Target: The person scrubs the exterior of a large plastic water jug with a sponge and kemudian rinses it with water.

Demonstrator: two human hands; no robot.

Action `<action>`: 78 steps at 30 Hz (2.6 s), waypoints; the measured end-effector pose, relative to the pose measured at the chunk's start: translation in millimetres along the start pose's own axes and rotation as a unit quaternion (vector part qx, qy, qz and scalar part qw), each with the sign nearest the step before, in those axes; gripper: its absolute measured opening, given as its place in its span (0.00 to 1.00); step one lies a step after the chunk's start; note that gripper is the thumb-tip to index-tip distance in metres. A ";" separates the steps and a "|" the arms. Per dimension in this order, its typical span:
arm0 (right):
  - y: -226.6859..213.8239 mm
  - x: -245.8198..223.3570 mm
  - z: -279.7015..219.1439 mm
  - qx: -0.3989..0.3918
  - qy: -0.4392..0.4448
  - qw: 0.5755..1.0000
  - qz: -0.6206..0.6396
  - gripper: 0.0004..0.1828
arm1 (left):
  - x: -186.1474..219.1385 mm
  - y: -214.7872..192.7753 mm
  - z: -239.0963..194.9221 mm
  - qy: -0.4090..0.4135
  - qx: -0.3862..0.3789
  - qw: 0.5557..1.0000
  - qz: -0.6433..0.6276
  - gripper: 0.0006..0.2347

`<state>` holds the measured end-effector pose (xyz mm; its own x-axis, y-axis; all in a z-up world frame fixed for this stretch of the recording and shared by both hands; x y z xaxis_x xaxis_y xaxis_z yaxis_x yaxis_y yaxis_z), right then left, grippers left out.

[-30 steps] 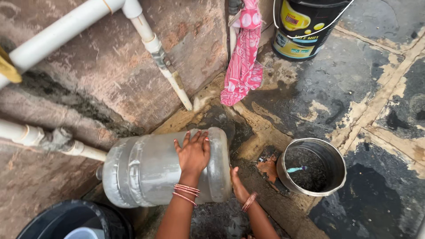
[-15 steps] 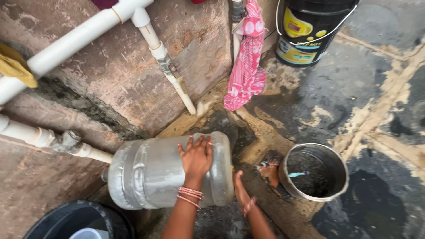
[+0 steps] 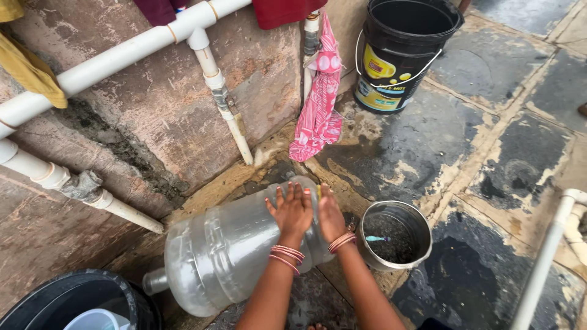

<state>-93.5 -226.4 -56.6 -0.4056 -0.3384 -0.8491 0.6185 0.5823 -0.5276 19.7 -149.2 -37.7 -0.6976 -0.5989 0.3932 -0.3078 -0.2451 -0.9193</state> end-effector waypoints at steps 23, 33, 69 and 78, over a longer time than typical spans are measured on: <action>40.5 -106.2 -23.8 0.076 -0.115 0.935 -0.326 0.31 | -1.8 -187.6 -92.8 0.198 0.251 0.641 -0.697 0.11; 25.2 -103.9 -28.5 0.113 -0.154 0.930 -0.316 0.30 | 78.8 -240.1 -262.3 0.391 0.073 0.691 -0.604 0.17; 8.2 -71.4 -7.1 0.241 -0.048 0.914 -0.322 0.32 | -297.6 -7.8 -187.2 -0.306 0.243 0.869 -0.305 0.49; 167.3 -182.2 -142.9 -0.066 -0.264 0.896 -0.350 0.39 | -279.4 -6.5 -179.5 -0.301 0.259 0.827 -0.397 0.49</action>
<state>-12.3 38.3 13.7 -0.2657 -0.9376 -0.2243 0.2374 0.1618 -0.9578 100.4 156.6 -139.2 0.0889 -0.3252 0.9415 -0.0876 -0.9441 -0.3178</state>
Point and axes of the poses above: each hand's wrist, its own z-axis towards the middle knuckle, its own y-axis out of the palm, x = y × z, the point moved 10 cm from there along z, towards the middle knuckle, and after that the axes turned 11 degrees about y, right-handed, at the moved point
